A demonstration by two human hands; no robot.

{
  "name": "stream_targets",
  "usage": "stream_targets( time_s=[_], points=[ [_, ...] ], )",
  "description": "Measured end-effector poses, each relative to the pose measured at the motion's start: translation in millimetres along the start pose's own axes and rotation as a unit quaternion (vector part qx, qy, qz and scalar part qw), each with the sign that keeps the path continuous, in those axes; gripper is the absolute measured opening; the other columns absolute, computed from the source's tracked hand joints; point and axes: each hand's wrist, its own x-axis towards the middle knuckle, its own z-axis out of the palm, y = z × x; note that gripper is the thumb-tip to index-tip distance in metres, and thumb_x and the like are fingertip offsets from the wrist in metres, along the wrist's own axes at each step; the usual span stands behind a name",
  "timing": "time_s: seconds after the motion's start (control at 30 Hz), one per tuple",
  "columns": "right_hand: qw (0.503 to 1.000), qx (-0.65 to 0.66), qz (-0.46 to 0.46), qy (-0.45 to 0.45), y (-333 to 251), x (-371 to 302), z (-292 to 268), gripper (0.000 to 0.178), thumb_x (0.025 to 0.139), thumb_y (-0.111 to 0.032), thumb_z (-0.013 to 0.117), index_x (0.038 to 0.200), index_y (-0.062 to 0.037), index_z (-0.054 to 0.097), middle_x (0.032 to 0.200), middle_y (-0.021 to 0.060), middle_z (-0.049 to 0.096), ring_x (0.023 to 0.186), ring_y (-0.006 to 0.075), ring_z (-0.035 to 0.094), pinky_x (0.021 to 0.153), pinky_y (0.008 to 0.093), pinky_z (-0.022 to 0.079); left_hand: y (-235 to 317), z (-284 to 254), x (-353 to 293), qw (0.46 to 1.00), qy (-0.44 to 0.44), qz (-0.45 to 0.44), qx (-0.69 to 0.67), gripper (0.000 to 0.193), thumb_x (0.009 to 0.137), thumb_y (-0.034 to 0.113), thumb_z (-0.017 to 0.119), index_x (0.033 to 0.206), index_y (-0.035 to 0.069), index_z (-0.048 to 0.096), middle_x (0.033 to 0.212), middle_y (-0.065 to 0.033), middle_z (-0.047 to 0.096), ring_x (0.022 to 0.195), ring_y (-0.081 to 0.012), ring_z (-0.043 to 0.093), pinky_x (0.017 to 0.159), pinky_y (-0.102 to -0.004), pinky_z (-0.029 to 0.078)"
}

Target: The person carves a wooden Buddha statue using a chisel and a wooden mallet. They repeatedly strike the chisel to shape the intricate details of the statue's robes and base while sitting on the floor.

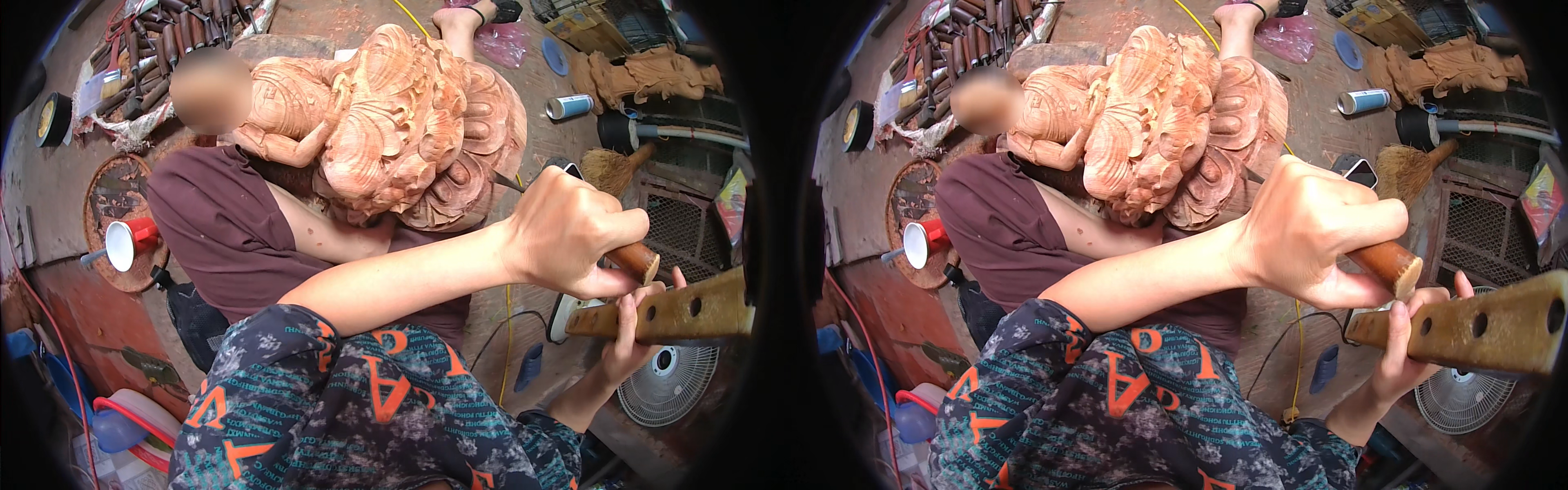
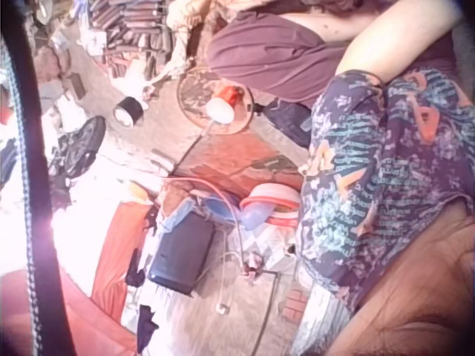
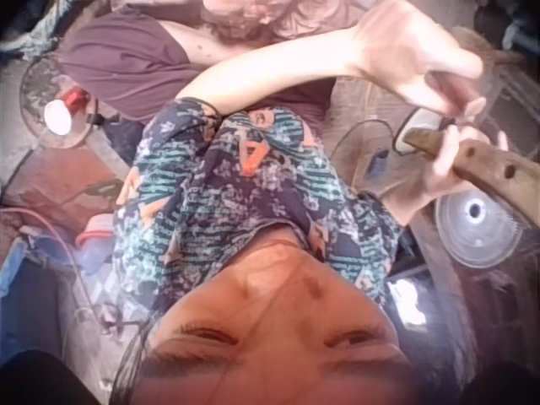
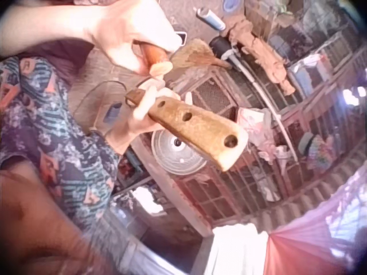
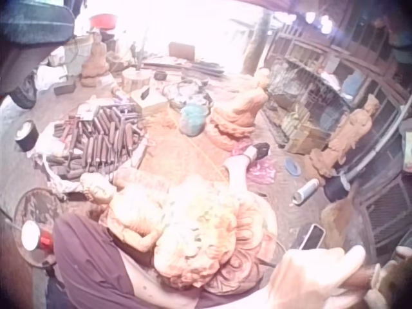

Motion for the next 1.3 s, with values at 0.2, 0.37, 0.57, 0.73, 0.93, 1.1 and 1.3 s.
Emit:
stream_targets(
  time_s=[0.2,0.37,0.57,0.73,0.93,1.1,1.3],
  points=[
    [0.980,-0.187,-0.056,0.037,9,-1,9,0.046,0.085,0.006,0.058,0.126,0.0089,0.039,0.086,0.0048,0.051,0.081,0.0138,0.050,0.091,0.0301,0.040,-5,3,1,0.999,0.037,-0.026,0.002,0.027,0.062,0.028,0.074,0.068,0.012,0.053,0.054,-0.0047,0.054,0.046,-0.0242,0.056,0.040,-0.0359,0.041],
    [0.985,-0.162,-0.048,0.024,4,-1,3,0.055,0.084,0.007,0.062,0.135,0.0039,0.041,0.088,0.0016,0.048,0.082,0.0094,0.046,0.081,0.0234,0.039,-8,6,3,0.998,0.023,-0.051,0.011,0.025,0.064,0.028,0.071,0.070,0.012,0.053,0.055,-0.0059,0.056,0.049,-0.0258,0.058,0.041,-0.0374,0.042],
    [0.995,-0.091,0.023,0.021,3,-6,10,0.052,0.085,0.009,0.060,0.133,0.0037,0.043,0.087,0.0014,0.047,0.080,0.0095,0.046,0.079,0.0226,0.040,-7,5,6,0.996,0.050,-0.080,0.001,0.022,0.063,0.030,0.070,0.066,0.013,0.057,0.052,-0.0090,0.057,0.050,-0.0298,0.060,0.043,-0.0397,0.043],
    [0.993,-0.105,0.046,0.024,6,-8,18,0.035,0.082,0.009,0.062,0.113,0.0026,0.048,0.089,0.0039,0.050,0.079,0.0115,0.048,0.076,0.0243,0.041,-13,5,5,0.994,0.088,-0.054,0.019,0.025,0.065,0.029,0.072,0.075,0.012,0.056,0.057,-0.0077,0.055,0.052,-0.0277,0.060,0.044,-0.0379,0.045],
    [0.996,-0.038,0.075,-0.013,19,-5,8,0.050,0.081,0.009,0.062,0.127,0.0042,0.043,0.086,0.0028,0.049,0.079,0.0105,0.047,0.077,0.0233,0.040,4,6,9,0.990,0.100,-0.042,0.087,0.031,0.066,0.035,0.076,0.079,0.014,0.057,0.059,-0.0043,0.053,0.053,-0.0254,0.060,0.044,-0.0363,0.046],
    [0.997,-0.040,0.060,0.011,-4,5,6,0.063,0.081,0.009,0.059,0.138,0.0053,0.033,0.086,0.0018,0.048,0.079,0.0091,0.046,0.082,0.0231,0.038,-7,9,12,0.991,0.112,-0.062,0.032,0.028,0.067,0.030,0.075,0.079,0.012,0.057,0.061,-0.0054,0.059,0.056,-0.0248,0.063,0.046,-0.0353,0.048],
    [0.987,-0.126,0.094,-0.022,7,1,12,0.059,0.080,0.010,0.062,0.135,0.0037,0.040,0.085,0.0012,0.048,0.078,0.0084,0.045,0.076,0.0215,0.039,-17,5,9,0.991,0.114,-0.067,0.038,0.028,0.071,0.030,0.074,0.084,0.012,0.058,0.065,-0.0065,0.060,0.058,-0.0249,0.063,0.047,-0.0360,0.047]
  ],
)
